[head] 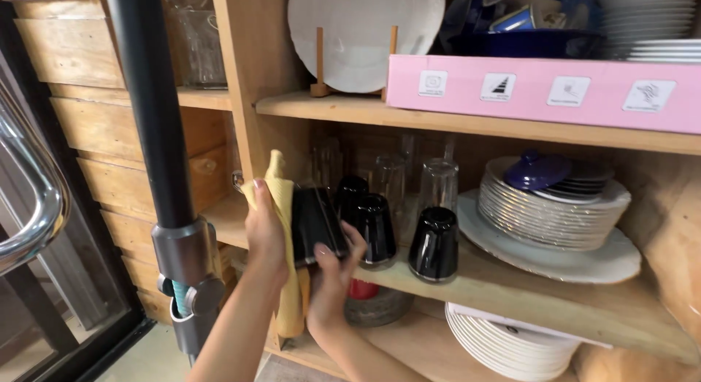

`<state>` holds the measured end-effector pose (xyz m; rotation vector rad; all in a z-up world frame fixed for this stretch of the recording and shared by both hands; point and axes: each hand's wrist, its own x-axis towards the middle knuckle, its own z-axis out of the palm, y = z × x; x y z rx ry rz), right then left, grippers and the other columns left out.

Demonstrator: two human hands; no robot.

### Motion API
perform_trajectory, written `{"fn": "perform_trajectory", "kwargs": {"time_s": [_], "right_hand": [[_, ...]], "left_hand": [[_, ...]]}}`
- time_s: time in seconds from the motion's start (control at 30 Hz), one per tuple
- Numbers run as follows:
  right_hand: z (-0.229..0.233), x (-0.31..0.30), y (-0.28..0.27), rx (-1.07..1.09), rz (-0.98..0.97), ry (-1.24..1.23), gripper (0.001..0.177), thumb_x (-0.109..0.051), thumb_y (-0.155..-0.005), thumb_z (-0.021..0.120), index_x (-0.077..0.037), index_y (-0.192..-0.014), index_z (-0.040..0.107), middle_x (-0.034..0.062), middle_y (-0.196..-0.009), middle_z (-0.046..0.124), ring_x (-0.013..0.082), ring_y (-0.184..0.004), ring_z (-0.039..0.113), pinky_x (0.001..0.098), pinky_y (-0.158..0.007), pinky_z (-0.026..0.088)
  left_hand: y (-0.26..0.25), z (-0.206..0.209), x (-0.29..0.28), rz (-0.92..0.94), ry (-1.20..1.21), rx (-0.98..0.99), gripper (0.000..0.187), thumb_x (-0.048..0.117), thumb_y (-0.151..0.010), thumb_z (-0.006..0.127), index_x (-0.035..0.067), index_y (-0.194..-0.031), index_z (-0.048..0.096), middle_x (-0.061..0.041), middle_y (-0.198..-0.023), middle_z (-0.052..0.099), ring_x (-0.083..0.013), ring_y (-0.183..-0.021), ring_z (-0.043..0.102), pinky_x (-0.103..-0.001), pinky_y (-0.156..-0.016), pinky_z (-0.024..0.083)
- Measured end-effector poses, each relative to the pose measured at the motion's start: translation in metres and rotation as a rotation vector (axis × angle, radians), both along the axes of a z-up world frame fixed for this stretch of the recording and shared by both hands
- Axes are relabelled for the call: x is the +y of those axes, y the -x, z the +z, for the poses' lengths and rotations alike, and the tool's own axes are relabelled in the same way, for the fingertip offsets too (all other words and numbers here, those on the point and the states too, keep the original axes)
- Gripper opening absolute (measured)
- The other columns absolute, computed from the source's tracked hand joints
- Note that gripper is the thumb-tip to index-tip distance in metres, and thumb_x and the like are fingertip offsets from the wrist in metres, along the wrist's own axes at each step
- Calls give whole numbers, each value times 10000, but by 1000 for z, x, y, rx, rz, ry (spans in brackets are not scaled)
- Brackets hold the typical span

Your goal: Organizing a shelf, vacuuming the floor, and wiping down numerous pieces of glassware and plates.

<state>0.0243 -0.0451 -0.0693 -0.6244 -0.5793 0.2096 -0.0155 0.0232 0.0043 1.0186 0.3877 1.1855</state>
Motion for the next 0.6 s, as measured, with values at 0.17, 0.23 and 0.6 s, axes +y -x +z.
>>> {"fn": "perform_trajectory", "kwargs": {"time_s": [0.17,0.23,0.6], "right_hand": [[4,-31,-45,219,194,155,607,-370,-727,638,-259,-1302,480,77,-1236,584,246,-1091,576,403,-893,448],[10,-51,-67,178,309,156,568,-394,-760,632,-187,-1280,539,78,-1235,631,243,-1099,615,405,-912,497],[65,-84,-88,196,765,615,648,-619,-777,502,-147,-1192,659,86,-1090,702,257,-946,657,418,-703,538]], "left_hand": [[-26,-24,-16,-185,-30,-87,462,436,-925,668,98,-1230,585,-28,-969,663,-133,-848,662,-302,-739,559],[-29,-19,-18,-196,-131,-61,467,367,-880,731,107,-1248,603,-24,-996,677,-118,-859,663,-293,-741,557],[15,-12,-20,-363,-91,61,522,437,-859,724,63,-1223,694,-46,-913,722,-148,-761,716,-337,-650,614]]}}
